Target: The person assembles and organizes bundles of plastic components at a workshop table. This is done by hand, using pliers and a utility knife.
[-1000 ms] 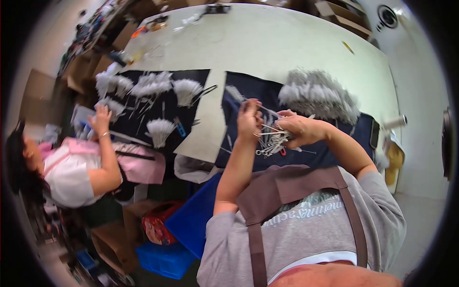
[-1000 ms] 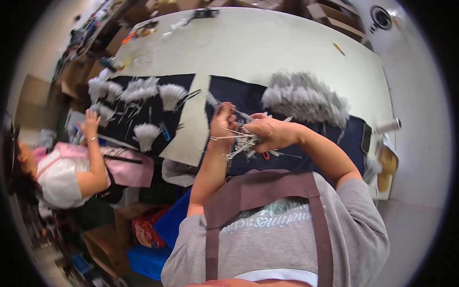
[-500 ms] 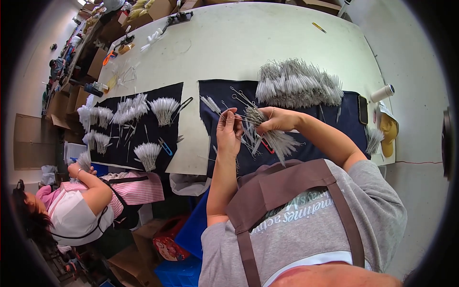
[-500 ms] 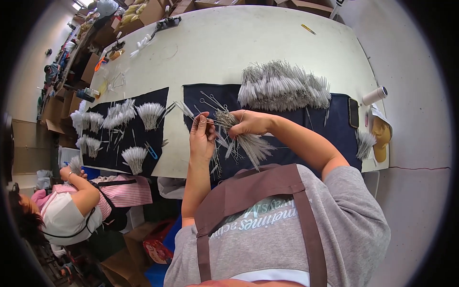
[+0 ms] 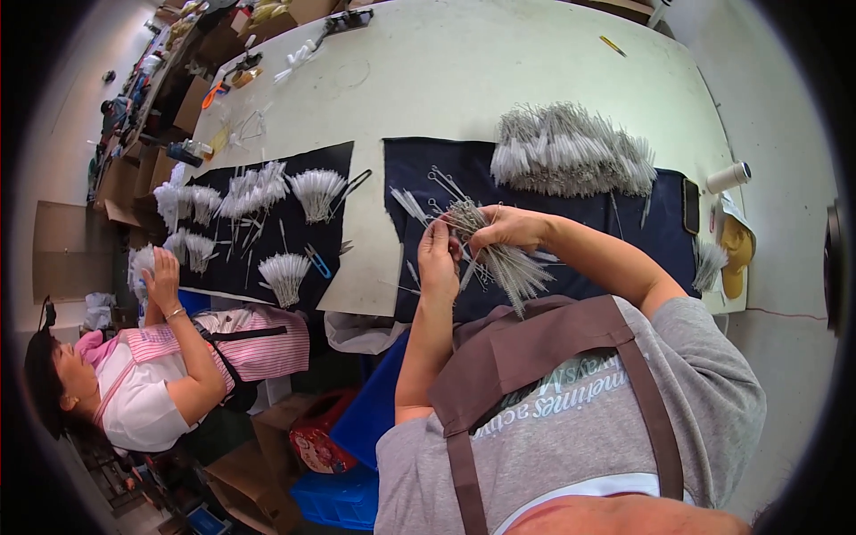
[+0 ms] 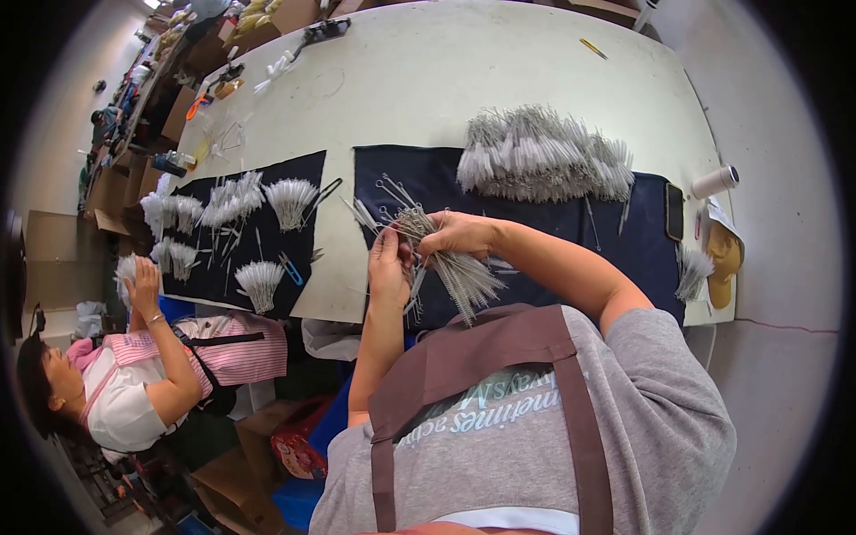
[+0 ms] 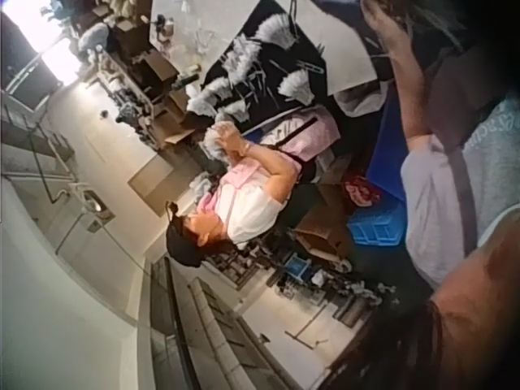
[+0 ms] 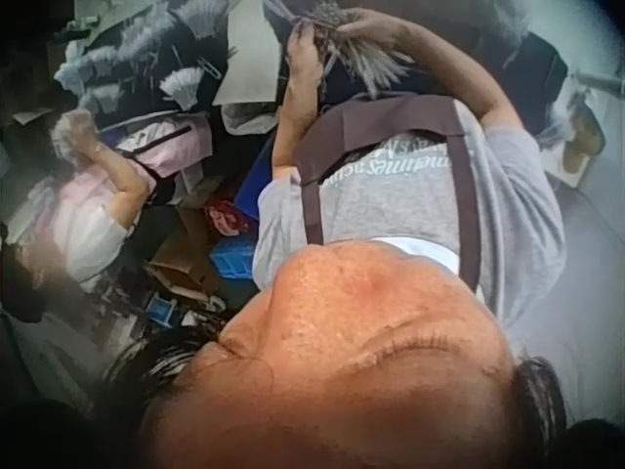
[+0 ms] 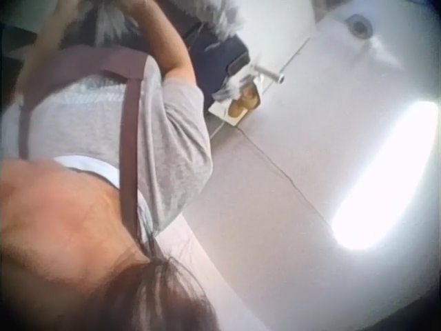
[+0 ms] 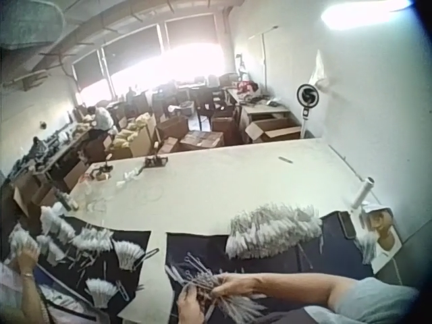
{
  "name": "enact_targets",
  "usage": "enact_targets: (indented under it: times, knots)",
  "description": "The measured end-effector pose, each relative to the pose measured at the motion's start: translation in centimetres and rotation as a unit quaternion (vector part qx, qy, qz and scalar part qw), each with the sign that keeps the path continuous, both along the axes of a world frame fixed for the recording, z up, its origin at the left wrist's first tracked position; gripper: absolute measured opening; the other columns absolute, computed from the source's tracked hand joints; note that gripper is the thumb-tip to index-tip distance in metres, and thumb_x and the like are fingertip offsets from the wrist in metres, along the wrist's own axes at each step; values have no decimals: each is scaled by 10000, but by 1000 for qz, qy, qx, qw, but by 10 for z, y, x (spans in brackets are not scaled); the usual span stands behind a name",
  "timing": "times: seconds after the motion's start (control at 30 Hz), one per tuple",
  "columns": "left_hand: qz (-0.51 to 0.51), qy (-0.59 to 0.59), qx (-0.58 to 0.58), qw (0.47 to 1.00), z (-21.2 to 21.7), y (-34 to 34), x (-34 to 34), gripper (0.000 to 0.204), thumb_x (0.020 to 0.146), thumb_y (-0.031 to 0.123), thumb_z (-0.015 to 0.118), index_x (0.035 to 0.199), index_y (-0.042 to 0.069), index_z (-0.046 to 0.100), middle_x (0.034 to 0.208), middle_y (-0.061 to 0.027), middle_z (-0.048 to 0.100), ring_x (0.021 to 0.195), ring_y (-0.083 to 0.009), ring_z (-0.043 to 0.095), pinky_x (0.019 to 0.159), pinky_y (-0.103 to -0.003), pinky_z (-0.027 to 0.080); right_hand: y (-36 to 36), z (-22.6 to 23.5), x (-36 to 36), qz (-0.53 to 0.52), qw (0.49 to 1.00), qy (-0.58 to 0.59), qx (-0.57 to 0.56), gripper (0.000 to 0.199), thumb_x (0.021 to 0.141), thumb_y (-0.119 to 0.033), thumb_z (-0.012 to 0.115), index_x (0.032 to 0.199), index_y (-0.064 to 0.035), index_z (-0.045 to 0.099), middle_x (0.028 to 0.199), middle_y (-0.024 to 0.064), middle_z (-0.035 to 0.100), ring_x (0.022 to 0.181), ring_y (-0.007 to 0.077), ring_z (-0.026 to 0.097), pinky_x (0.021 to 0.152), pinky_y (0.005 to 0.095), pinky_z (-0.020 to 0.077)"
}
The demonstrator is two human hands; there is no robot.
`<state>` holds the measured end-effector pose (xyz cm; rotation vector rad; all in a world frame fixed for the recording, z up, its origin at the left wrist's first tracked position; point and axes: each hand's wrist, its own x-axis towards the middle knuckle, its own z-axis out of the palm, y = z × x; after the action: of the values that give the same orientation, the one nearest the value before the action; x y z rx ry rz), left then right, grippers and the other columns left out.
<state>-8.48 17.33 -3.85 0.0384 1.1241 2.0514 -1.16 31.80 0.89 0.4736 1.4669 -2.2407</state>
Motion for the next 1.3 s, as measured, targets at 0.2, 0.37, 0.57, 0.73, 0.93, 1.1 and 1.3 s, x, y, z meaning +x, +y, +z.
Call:
enact_targets:
  times: [0.2, 0.37, 0.57, 0.73, 0.93, 1.1, 1.3]
  knots:
    - [-13, -15, -53, 998, -4, -35, -10, 306, 925, 328, 421, 1064, 81, 535, 667, 37, 478, 445, -25, 336, 355, -161, 244, 1, -7, -12, 28, 992, 89, 84, 141, 741, -70, 602, 868, -40, 549, 742, 7, 575, 653, 79, 530, 611, 242, 460]
    - [59, 417, -320, 849, 19, -68, -33, 291, 927, 244, 423, 1150, 79, 512, 800, -32, 531, 671, -118, 500, 589, -256, 420, 5, -1, -27, 119, 944, 114, 286, 190, 697, -115, 603, 843, -11, 541, 702, 12, 562, 641, 92, 511, 599, 270, 443]
    - [-33, 774, -325, 543, 68, -47, -43, 381, 811, 138, 544, 1190, 133, 504, 1258, -36, 461, 1230, -219, 365, 1044, -470, 175, 0, 6, -37, 202, 935, 96, 276, 228, 672, -107, 604, 880, -17, 571, 691, 33, 572, 653, 100, 510, 597, 285, 446]
    - [-154, 748, -311, 565, 83, -63, -62, 152, 776, 122, 556, 924, 87, 572, 914, -106, 587, 896, -272, 559, 842, -398, 423, -4, 11, -40, 367, 838, 132, 380, 286, 681, -171, 594, 934, -37, 589, 725, 81, 598, 670, 143, 527, 631, 312, 462]
    - [-277, 646, -284, 652, 61, -82, -44, 205, 831, 191, 495, 1023, 147, 550, 781, -139, 610, 790, -320, 592, 667, -408, 478, -12, 21, -21, 459, 808, 34, 366, 352, 700, -158, 610, 1036, -68, 560, 859, 78, 611, 771, 145, 561, 710, 320, 473]
    - [-323, 710, -283, 558, 76, -98, -34, 216, 812, 204, 491, 1007, 215, 583, 770, -117, 627, 734, -278, 623, 641, -399, 485, -10, 4, -14, 488, 807, 137, 302, 283, 716, -163, 648, 964, -60, 560, 786, -1, 573, 707, 88, 500, 634, 258, 452]
    - [-199, 633, -390, 639, 43, -147, -68, 234, 763, 164, 511, 983, 178, 589, 755, -114, 626, 704, -273, 627, 582, -405, 482, 2, 37, 1, 477, 786, 116, 377, 261, 688, -176, 641, 895, -38, 561, 687, 37, 556, 641, 109, 501, 601, 286, 445]
